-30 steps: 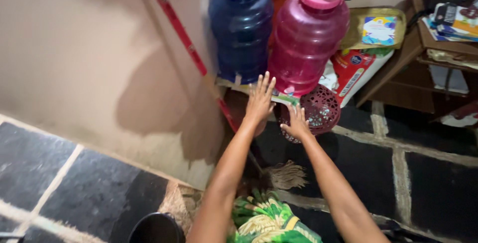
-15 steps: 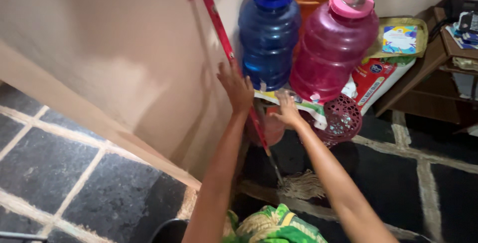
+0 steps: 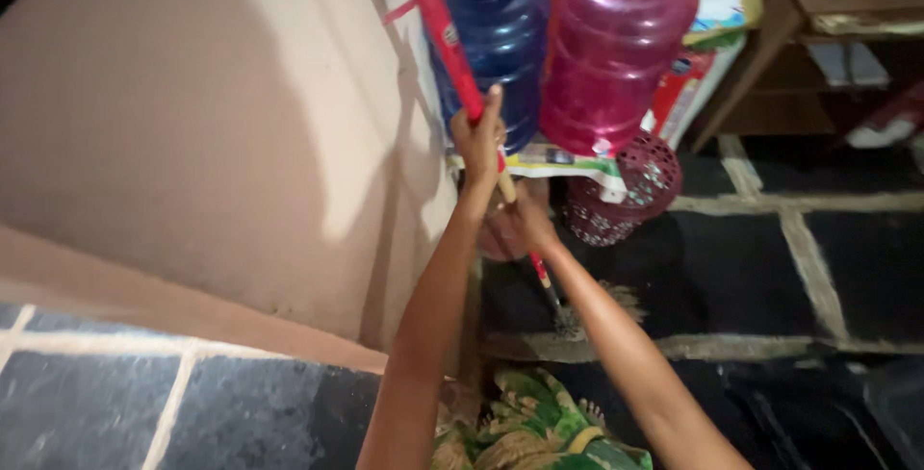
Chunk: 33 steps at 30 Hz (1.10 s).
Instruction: The person mops the floor with a mop and a bucket of water, moving furniture like a stool and a chair to reach different areas.
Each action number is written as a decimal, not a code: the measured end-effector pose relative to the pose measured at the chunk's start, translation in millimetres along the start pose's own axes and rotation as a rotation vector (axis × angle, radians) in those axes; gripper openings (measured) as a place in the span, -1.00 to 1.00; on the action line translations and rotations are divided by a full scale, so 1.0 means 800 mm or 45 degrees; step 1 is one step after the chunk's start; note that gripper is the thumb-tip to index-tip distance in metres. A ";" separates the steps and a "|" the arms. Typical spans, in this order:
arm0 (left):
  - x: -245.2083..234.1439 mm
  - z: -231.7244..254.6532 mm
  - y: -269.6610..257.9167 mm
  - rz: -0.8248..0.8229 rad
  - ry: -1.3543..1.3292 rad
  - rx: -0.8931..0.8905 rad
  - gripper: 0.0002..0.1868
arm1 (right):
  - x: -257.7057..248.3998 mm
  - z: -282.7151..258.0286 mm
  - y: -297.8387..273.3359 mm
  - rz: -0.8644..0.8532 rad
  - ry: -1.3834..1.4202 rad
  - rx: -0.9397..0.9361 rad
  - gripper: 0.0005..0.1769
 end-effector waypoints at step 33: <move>0.281 0.235 -0.159 -1.455 -0.588 -0.056 -0.59 | -0.147 -0.013 -0.249 0.739 1.073 1.054 -0.78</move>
Point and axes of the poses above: each hand's wrist, its own y-axis towards the middle knuckle, its own x-axis out of the palm, z = x × y, the point moved 1 cm from there along y, towards the middle knuckle, and after that the axes turned 14 degrees about x, right-handed, at the moved point
